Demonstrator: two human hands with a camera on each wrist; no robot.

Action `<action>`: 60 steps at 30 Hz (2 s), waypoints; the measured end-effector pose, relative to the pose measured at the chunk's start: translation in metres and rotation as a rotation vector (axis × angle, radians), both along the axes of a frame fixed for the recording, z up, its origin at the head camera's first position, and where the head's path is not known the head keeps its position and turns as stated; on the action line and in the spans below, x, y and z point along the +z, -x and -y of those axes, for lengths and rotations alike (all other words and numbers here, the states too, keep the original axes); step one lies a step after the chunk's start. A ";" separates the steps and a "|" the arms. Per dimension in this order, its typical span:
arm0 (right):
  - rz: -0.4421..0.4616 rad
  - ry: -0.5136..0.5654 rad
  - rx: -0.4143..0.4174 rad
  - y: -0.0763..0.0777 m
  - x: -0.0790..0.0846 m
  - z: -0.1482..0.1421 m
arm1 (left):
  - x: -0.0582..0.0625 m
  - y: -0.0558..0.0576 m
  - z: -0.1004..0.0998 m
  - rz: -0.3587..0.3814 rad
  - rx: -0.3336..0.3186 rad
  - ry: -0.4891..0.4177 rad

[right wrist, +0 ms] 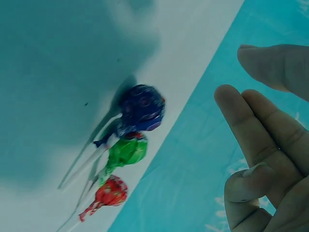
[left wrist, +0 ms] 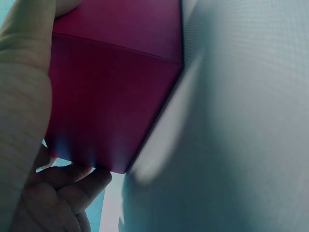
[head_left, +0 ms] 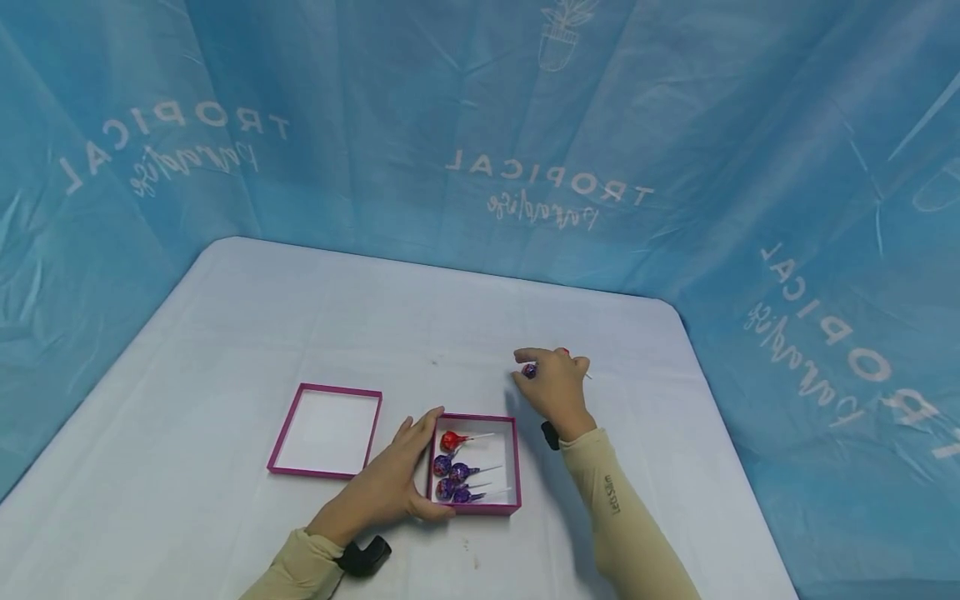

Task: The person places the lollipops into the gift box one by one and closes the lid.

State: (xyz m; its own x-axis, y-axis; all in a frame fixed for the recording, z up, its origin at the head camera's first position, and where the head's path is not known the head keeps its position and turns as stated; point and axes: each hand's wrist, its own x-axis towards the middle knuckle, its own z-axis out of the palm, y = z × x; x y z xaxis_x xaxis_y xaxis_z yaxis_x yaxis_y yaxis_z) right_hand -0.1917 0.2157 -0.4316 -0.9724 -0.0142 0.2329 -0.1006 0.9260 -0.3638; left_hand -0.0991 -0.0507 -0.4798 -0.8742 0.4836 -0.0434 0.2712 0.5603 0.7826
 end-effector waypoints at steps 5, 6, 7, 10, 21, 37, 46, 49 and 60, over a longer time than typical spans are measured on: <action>0.015 0.014 -0.022 0.006 -0.005 -0.004 | -0.001 0.000 0.002 -0.004 0.004 -0.011; 0.013 0.017 -0.024 0.007 -0.006 -0.005 | -0.001 -0.001 0.002 -0.004 0.005 -0.013; 0.011 0.024 -0.026 0.008 -0.008 -0.007 | 0.000 -0.001 0.002 -0.004 0.006 -0.015; 0.017 0.048 -0.027 0.010 -0.011 -0.011 | 0.000 -0.001 0.003 0.001 0.005 -0.016; 0.085 0.159 -0.052 0.011 -0.018 -0.026 | 0.000 0.000 0.002 0.015 -0.009 -0.015; 0.132 0.142 -0.073 0.014 -0.024 -0.031 | 0.000 0.000 0.002 0.011 -0.007 -0.011; 0.120 0.111 -0.085 0.015 -0.027 -0.032 | 0.001 0.000 0.001 0.002 -0.009 -0.008; 0.123 0.087 -0.095 0.014 -0.028 -0.032 | 0.001 -0.001 0.001 0.007 -0.009 -0.008; 0.127 0.064 -0.111 0.012 -0.031 -0.032 | 0.001 -0.001 0.001 0.005 -0.005 -0.008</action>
State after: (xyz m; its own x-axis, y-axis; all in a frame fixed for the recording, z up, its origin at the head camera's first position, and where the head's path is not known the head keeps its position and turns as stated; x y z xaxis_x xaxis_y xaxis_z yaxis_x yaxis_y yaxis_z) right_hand -0.2042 0.2473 -0.4625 -0.9888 0.1059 0.1049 0.0516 0.9035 -0.4256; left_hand -0.0982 -0.0514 -0.4793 -0.8716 0.4883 -0.0436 0.2703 0.5528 0.7882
